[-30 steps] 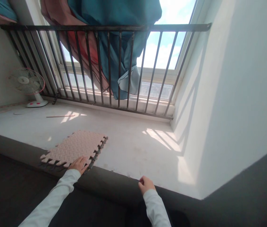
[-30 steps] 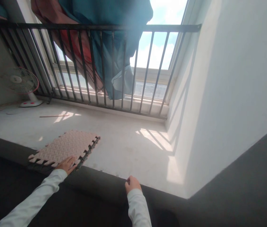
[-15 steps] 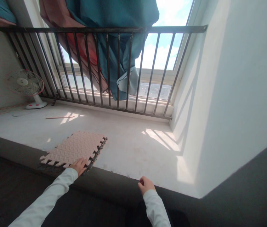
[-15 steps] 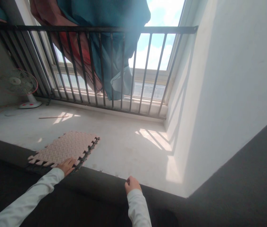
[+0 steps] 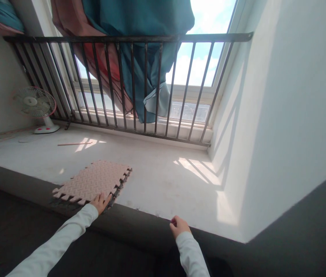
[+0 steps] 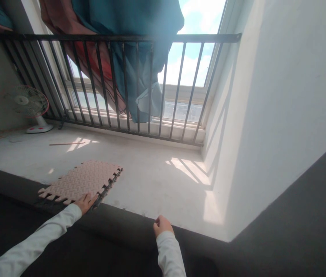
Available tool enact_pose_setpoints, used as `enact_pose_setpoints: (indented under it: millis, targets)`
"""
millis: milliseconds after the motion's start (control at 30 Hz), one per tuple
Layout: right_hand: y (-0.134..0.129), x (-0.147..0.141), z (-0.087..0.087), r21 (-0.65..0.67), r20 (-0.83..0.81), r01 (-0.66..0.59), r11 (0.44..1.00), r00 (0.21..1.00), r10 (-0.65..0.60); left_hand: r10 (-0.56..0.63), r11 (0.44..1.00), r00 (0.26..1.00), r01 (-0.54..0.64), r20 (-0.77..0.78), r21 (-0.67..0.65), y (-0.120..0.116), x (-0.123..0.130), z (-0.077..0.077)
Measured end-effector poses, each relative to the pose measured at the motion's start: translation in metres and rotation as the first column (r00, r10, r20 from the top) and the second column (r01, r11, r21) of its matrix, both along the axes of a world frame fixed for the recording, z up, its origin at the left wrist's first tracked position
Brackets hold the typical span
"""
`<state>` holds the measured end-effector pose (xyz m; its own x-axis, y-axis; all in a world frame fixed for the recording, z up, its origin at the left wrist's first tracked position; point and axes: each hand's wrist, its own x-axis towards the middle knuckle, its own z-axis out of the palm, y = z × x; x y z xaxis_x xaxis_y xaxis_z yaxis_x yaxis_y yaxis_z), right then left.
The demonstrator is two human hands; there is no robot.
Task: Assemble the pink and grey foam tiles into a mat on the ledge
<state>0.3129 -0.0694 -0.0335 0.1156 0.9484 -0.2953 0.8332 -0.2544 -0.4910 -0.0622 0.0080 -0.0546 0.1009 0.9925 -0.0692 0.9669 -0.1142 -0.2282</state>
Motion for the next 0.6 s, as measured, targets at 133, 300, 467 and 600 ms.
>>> enact_pose_setpoints:
  millis: [133, 300, 467, 600]
  targets:
    - [-0.001, 0.0, 0.001, -0.001, -0.001, 0.001, 1.0, 1.0, -0.001, -0.013, 1.0, 0.999, 0.013, 0.033, -0.016, 0.0, -0.002, 0.008]
    - [-0.002, 0.001, 0.002, -0.001, -0.001, 0.005, 1.0, 1.0, -0.005, 0.028, 0.997, 0.998, -0.024, 0.056, -0.073, 0.004, -0.002, 0.022]
    - [-0.003, 0.001, 0.002, -0.001, 0.01, 0.003, 1.0, 1.0, -0.003, 0.04, 0.988, 0.999, -0.042, -0.013, -0.151, 0.002, 0.0, 0.031]
    - [-0.003, 0.001, 0.002, 0.0, 0.013, -0.006, 1.0, 1.0, 0.006, 0.005, 0.989, 1.0, -0.001, 0.029, -0.147, 0.001, -0.004, 0.034]
